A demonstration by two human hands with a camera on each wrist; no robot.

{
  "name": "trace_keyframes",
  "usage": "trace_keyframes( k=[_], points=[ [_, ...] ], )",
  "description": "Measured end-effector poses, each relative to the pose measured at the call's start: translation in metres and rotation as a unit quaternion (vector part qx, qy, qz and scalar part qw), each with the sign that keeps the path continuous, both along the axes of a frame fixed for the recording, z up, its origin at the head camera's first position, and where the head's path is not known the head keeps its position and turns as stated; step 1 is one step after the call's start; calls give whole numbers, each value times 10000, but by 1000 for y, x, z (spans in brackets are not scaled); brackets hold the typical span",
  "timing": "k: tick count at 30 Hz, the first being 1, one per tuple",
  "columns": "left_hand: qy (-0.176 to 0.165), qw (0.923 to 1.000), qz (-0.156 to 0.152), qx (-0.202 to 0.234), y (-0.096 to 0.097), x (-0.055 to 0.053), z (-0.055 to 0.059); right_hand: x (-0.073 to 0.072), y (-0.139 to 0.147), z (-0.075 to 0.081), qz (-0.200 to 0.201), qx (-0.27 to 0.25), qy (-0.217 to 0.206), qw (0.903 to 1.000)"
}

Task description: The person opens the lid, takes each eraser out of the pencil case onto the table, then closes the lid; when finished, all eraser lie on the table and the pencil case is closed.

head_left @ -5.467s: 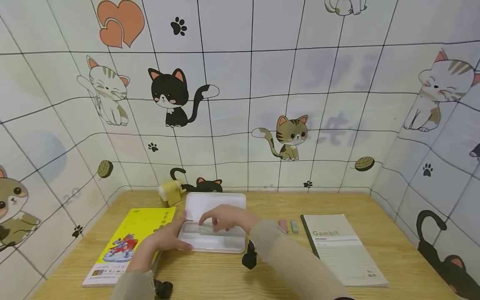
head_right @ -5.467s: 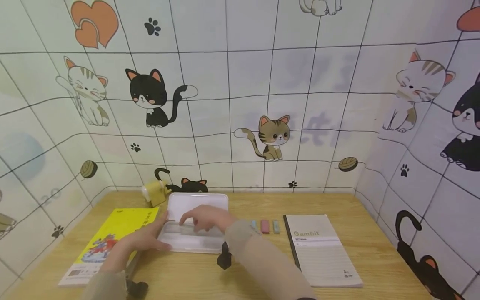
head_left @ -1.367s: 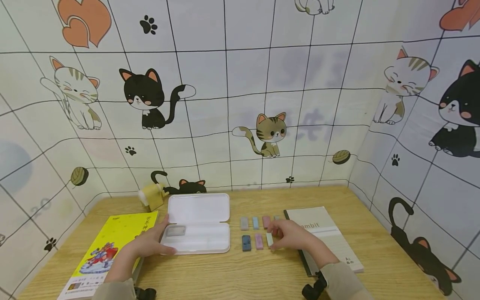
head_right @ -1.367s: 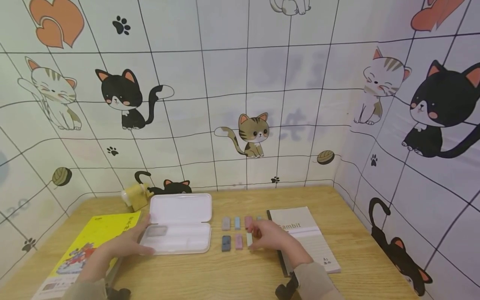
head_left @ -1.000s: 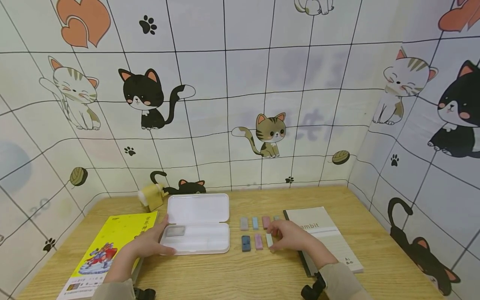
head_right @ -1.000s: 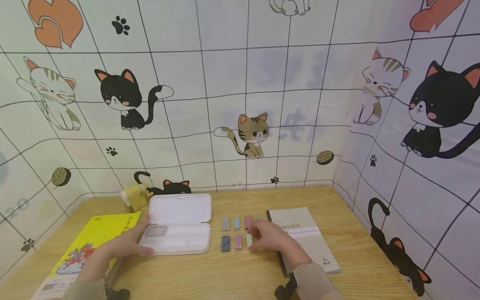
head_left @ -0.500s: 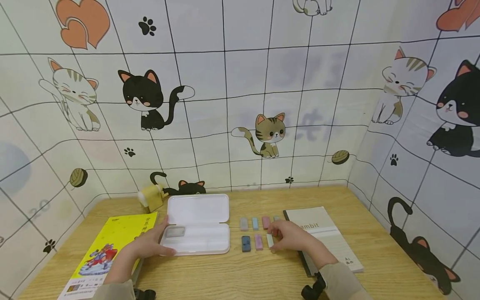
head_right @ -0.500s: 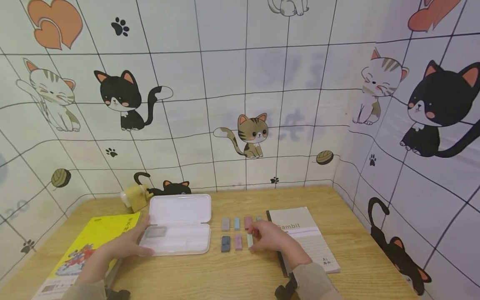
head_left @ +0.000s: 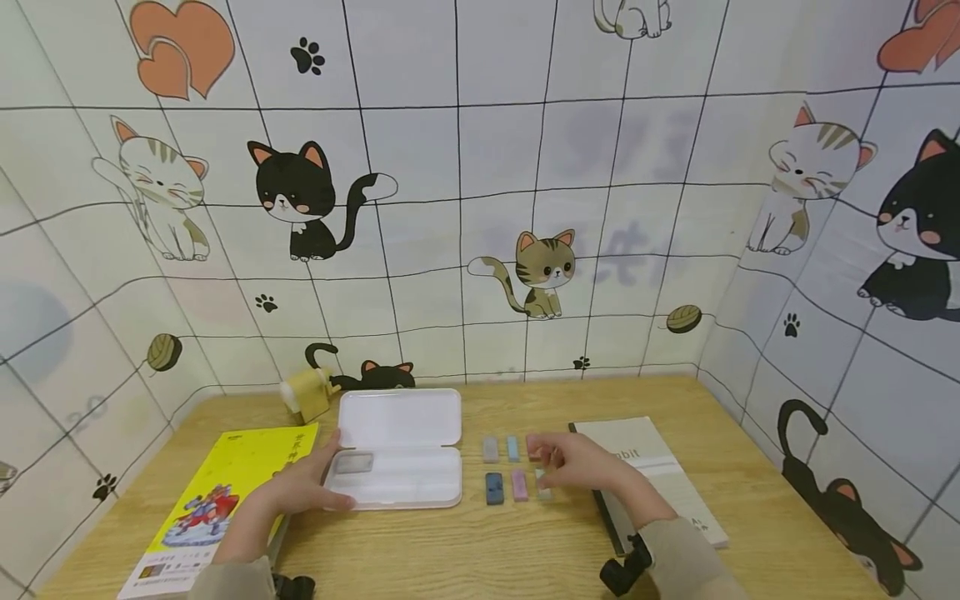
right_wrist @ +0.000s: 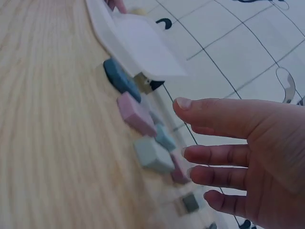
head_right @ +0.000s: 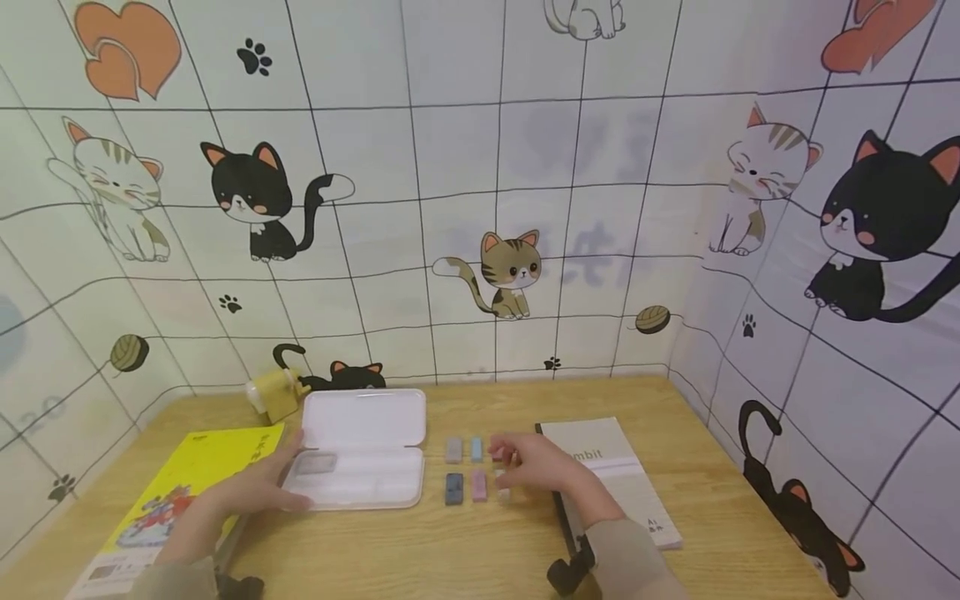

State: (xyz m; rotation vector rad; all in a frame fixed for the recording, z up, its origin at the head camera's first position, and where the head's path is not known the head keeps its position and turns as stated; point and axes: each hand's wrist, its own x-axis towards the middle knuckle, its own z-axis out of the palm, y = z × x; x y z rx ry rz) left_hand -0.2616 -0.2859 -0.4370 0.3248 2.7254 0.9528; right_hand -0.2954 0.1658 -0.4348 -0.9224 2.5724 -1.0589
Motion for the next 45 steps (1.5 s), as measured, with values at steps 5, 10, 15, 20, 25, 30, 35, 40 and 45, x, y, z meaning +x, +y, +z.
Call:
trace_keyframes(
  k=[5,10,15,20,25,30,35,40,45],
  points=[
    [-69,9999,102,-21,-3,2,-1,-11,-34,9,388,103,2,9992],
    [-63,9999,105,27,-4,5,-2,-25,-79,21,602,150,34,9981],
    [-156,9998,82,18,-5,7,-7,-38,-126,16,867,75,43,9962],
    [-96,9999,130,25,-5,7,-11,-43,-165,4,1150,314,41,9929],
    [20,9999,115,65,-3,6,-10,-47,-196,-1,1154,612,183,9913],
    [140,9999,15,-15,-2,5,-6,-48,-219,2,1116,734,-111,9910],
    [258,9996,-71,1,-1,3,-3,-44,-235,4,1053,786,-401,9905],
    [235,9997,-54,81,0,1,-1,-40,-249,7,1088,1034,-330,9881],
    [231,9996,-11,129,-3,-1,-2,-38,-259,11,1038,1343,-190,9853]
  ],
)
